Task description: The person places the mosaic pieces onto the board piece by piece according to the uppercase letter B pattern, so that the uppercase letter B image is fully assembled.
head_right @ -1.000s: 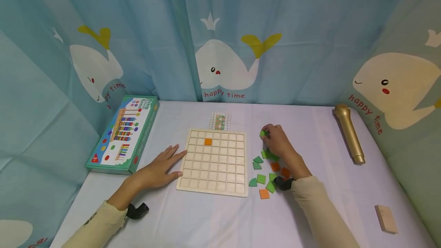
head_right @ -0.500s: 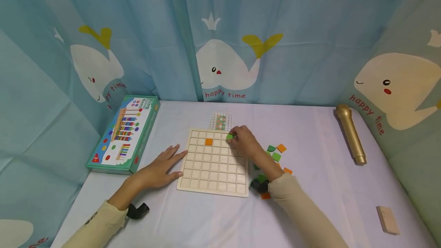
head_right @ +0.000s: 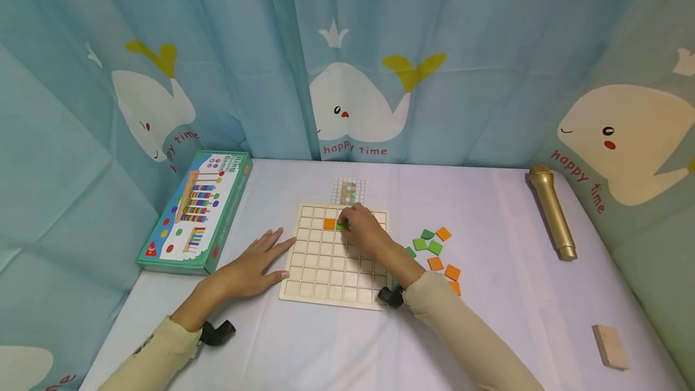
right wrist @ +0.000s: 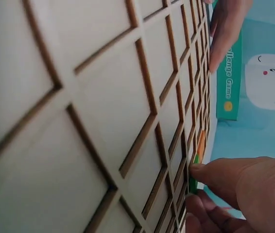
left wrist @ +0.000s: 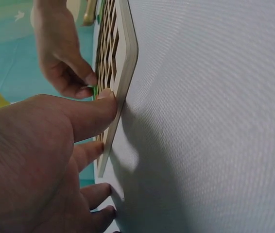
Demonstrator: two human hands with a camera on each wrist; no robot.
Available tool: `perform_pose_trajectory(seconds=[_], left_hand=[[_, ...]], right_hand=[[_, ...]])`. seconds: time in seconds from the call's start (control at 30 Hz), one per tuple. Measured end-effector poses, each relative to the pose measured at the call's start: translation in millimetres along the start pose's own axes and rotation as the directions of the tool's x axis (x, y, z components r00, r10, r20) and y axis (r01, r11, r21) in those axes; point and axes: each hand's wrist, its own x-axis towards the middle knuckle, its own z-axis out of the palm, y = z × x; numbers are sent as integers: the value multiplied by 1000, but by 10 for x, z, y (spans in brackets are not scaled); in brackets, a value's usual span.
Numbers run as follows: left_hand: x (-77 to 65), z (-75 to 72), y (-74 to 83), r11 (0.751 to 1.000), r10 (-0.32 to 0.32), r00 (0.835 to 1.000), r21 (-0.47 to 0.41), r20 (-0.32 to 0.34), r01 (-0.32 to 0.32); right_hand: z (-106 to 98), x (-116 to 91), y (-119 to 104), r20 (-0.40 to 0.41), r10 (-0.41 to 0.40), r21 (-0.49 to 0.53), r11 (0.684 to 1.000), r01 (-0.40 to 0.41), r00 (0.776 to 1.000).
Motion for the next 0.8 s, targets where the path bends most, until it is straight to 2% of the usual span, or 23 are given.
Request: perform_pose_trajectory(seconds=[0.23,0.4,0.57,0.67,0.73,0.8], left_hand=[[-9,-9,16,1000,3,1000,-6,-1,-3],[-13,-15,26,1000,-2,1000,-7,4,2],[-20,-23,33,1000,-4,1000,-6,3,4],[-18,-23,34,1000,-3,1000,-7,4,3],[-19,-24,34,1000,-6,1000,-4,7,6],[-21,-22,35,1000,-4,1000,-10,2,4]], right_hand=[[22,-25,6,-27,-33,-70,997,31,999],[-65,-106,15,-31,-9,-56,998,7,999],[-318,-254,176,-38,85,-65,994,-88,996],[-511,-375,331,-52,170,-90,981,-174,984],[-641,-474,421,-49,244,-101,963,-248,969],[-746,-574,506,-42,329,-123,935,-332,943]])
